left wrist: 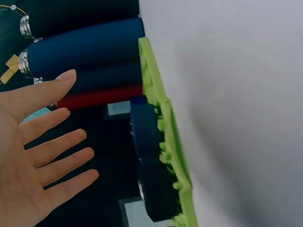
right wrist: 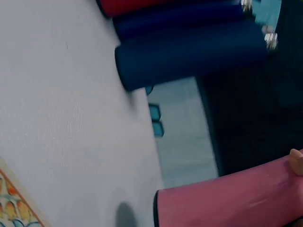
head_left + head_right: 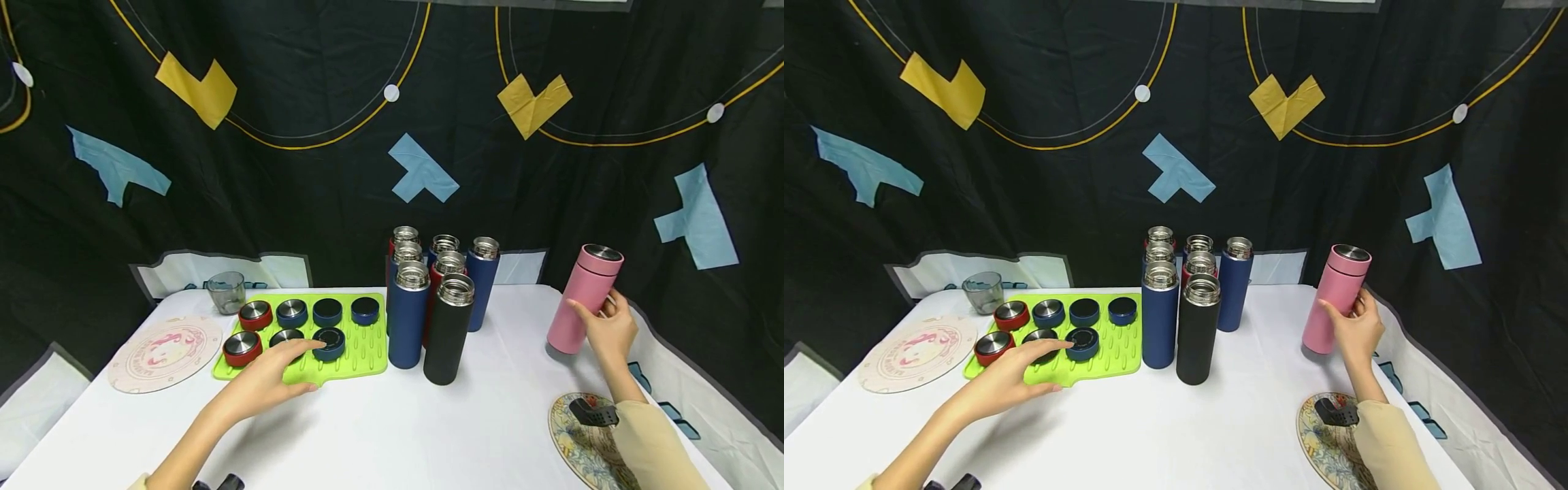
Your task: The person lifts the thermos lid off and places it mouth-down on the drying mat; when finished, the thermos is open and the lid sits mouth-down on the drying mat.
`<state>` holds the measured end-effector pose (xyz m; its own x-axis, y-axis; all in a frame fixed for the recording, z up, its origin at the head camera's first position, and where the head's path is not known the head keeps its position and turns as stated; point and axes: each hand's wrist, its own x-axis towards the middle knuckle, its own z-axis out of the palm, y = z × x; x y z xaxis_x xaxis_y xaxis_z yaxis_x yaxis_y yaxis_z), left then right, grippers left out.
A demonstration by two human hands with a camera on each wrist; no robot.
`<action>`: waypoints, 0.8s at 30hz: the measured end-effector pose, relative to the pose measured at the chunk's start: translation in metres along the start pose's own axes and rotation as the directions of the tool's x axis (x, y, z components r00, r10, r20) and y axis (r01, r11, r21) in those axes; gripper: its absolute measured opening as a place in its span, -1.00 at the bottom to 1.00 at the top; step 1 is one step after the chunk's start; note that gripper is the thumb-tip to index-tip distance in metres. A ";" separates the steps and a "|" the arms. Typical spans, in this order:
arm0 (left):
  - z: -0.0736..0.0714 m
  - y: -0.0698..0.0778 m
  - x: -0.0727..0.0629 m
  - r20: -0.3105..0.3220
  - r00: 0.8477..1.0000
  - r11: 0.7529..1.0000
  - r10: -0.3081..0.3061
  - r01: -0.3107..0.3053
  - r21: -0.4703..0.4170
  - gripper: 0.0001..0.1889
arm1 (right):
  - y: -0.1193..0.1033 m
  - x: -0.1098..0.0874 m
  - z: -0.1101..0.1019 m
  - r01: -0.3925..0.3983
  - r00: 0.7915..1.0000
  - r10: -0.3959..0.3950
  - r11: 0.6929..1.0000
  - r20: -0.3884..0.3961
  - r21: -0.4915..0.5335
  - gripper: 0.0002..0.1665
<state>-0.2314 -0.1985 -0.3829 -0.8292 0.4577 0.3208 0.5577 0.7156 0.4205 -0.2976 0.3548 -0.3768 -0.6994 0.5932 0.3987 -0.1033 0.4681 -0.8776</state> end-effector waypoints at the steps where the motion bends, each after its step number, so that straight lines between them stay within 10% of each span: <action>1: 0.000 0.003 0.001 -0.017 1.000 1.000 0.002 -0.002 0.002 -0.36 | -0.004 -0.003 -0.002 -0.001 1.000 0.001 1.000 0.015 0.001 -0.07; 24: -0.009 0.052 0.030 -0.190 0.977 0.995 0.094 -0.100 -0.019 -0.29 | -0.076 -0.093 -0.027 0.196 0.918 -0.211 0.977 0.335 0.077 -0.14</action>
<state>-0.2272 -0.1520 -0.3439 -0.7507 0.4146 0.5144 0.6382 0.6565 0.4021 -0.2054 0.2819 -0.3400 -0.8574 0.2266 0.4621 -0.2928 0.5237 -0.8000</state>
